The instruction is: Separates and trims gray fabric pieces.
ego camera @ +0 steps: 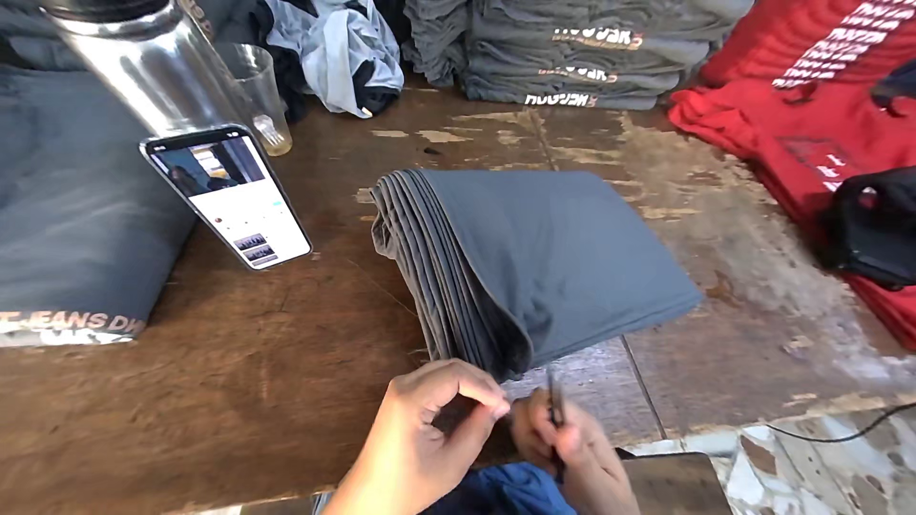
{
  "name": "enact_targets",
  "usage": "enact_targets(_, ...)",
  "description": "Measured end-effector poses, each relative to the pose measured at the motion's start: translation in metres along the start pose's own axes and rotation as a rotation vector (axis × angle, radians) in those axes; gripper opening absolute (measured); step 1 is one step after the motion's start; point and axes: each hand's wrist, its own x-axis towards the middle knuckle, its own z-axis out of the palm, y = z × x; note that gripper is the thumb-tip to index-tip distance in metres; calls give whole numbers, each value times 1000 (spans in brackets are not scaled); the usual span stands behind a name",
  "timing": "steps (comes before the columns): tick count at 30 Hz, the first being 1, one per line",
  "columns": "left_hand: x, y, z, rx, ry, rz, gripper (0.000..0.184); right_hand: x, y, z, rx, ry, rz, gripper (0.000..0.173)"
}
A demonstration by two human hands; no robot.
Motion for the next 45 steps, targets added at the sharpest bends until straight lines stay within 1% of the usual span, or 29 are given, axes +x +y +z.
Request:
enact_targets(2,2,10,-21,2,-261,-10,10,6,-9,-7,-198,167,-139,32)
enact_targets(3,3,15,-28,-14,-358,-14,18,11,-13,-10,-319,243,-209,24)
enact_targets(4,5,18,-30,-22,-390,-10,25,17,-16,-12,-444,301,-262,19)
enact_targets(5,6,18,-27,-15,-348,5,30,23,-17,-13,-567,342,-295,22)
enact_targets(7,10,12,-12,34,-150,49,38,34,-15,-10,-780,388,-317,32)
enact_targets(8,12,7,-3,73,-62,57,46,40,-12,-7,-838,407,-320,32)
enact_targets(9,14,2,5,113,-2,54,52,45,-8,-4,-838,431,-332,28)
enact_targets(10,16,-3,12,155,30,40,56,50,-4,-2,-788,454,-348,23)
enact_targets(12,18,-9,21,233,38,4,56,57,-3,1,-553,489,-365,16)
enact_targets(14,19,-10,27,302,52,-8,52,58,-4,2,-194,510,-367,20)
enact_targets(16,20,-10,30,371,65,-6,53,56,-6,5,124,556,-312,20)
enact_targets(18,23,-10,32,384,84,-1,50,54,-7,10,287,587,-257,19)
enact_targets(20,25,-12,33,331,129,19,38,53,-6,12,358,588,-251,19)
enact_targets(23,24,-17,36,179,205,69,18,52,-5,12,400,552,-271,19)
enact_targets(26,21,-16,33,109,228,76,5,50,-5,9,425,535,-267,18)
enact_targets(31,16,-14,24,35,124,4,7,48,-4,2,401,516,-266,18)
enact_targets(34,10,-10,13,-87,-27,43,11,45,-4,-5,298,484,-262,16)
enact_targets(36,7,-8,8,-194,-76,82,20,45,-3,-10,81,423,-275,21)
enact_targets(38,5,-10,5,-145,-21,98,26,52,-5,-8,-251,387,-309,31)
enact_targets(39,5,-12,7,-79,42,94,26,58,-6,-6,-456,400,-342,31)
enact_targets(41,5,-15,11,66,172,67,25,70,-14,-6,-834,436,-467,24)
enact_targets(42,6,-16,13,130,204,46,24,76,-24,-8,-936,472,-540,21)
enact_targets(43,5,-16,14,189,213,24,26,81,-37,-12,-966,511,-607,20)
enact_targets(45,1,-15,16,289,204,-20,31,86,-64,-21,-866,544,-729,25)
